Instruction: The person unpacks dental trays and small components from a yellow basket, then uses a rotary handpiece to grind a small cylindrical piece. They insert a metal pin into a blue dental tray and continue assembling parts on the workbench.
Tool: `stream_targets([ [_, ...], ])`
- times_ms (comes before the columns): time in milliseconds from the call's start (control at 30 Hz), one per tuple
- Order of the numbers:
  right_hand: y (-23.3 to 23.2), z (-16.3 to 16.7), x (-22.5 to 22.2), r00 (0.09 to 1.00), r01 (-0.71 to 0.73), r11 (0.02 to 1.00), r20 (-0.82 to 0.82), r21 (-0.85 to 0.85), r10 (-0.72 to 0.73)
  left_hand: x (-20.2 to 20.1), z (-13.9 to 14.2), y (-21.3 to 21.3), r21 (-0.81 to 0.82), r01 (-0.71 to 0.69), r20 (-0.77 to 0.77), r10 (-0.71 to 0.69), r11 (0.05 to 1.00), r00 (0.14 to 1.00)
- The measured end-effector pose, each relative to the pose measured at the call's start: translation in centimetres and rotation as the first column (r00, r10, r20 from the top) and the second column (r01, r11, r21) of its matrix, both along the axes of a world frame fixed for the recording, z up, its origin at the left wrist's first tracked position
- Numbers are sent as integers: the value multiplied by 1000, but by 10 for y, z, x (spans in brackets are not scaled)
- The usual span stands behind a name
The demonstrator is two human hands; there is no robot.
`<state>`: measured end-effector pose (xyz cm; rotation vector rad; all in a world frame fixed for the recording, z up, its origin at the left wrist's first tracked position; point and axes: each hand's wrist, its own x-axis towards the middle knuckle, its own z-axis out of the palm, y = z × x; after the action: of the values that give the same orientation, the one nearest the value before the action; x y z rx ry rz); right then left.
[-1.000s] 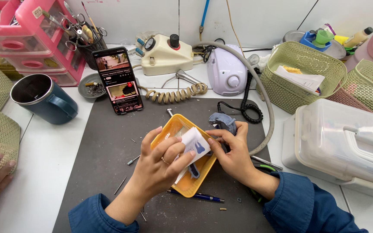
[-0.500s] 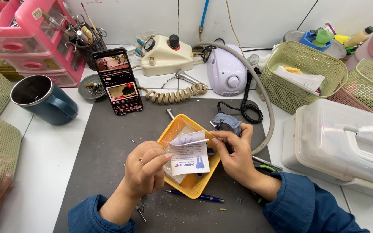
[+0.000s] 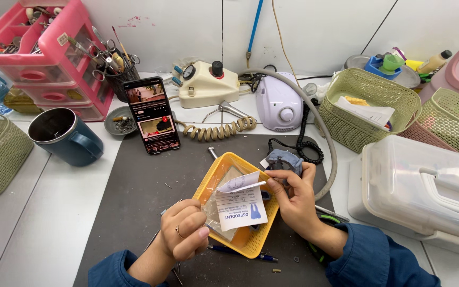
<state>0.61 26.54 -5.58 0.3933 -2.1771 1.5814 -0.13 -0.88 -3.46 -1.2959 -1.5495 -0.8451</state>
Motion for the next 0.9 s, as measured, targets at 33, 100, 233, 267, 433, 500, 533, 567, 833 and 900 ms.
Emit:
stream_targets([
  [33,0,-1,-1,999,-36,999,27,-38,37,0,0,0,9,21,-16,-20,1000,1000],
  [100,0,-4,-2,990,-105,987,80,-118,115,2,0,0,27,61,-44,-60,998,997],
  [233,2,-5,-3,991,-53,998,121,-27,56,-1,2,-4,134,87,-85,-76,987,994],
  [267,2,-4,-2,995,-58,998,77,-33,60,-1,3,-6,163,73,-83,-60,984,995],
  [433,5,-4,0,999,-31,999,-18,-38,31,-14,3,-27,310,-105,-84,137,945,987],
  [500,7,-6,1,1000,-11,1000,-21,-5,11,-23,3,-46,341,-233,-84,276,911,957],
  [533,8,-7,1,1000,-11,1000,-16,-5,11,-24,3,-61,319,-309,-61,345,896,937],
  [567,9,-8,1,1000,-13,1000,-12,-5,13,-26,3,-74,325,-383,15,400,865,917],
  [833,11,-15,-3,1000,-30,999,-3,-38,30,-31,3,-157,233,-690,346,605,685,717],
  [900,10,-15,-3,1000,-30,999,-3,-43,30,-31,4,-166,193,-737,377,644,648,665],
])
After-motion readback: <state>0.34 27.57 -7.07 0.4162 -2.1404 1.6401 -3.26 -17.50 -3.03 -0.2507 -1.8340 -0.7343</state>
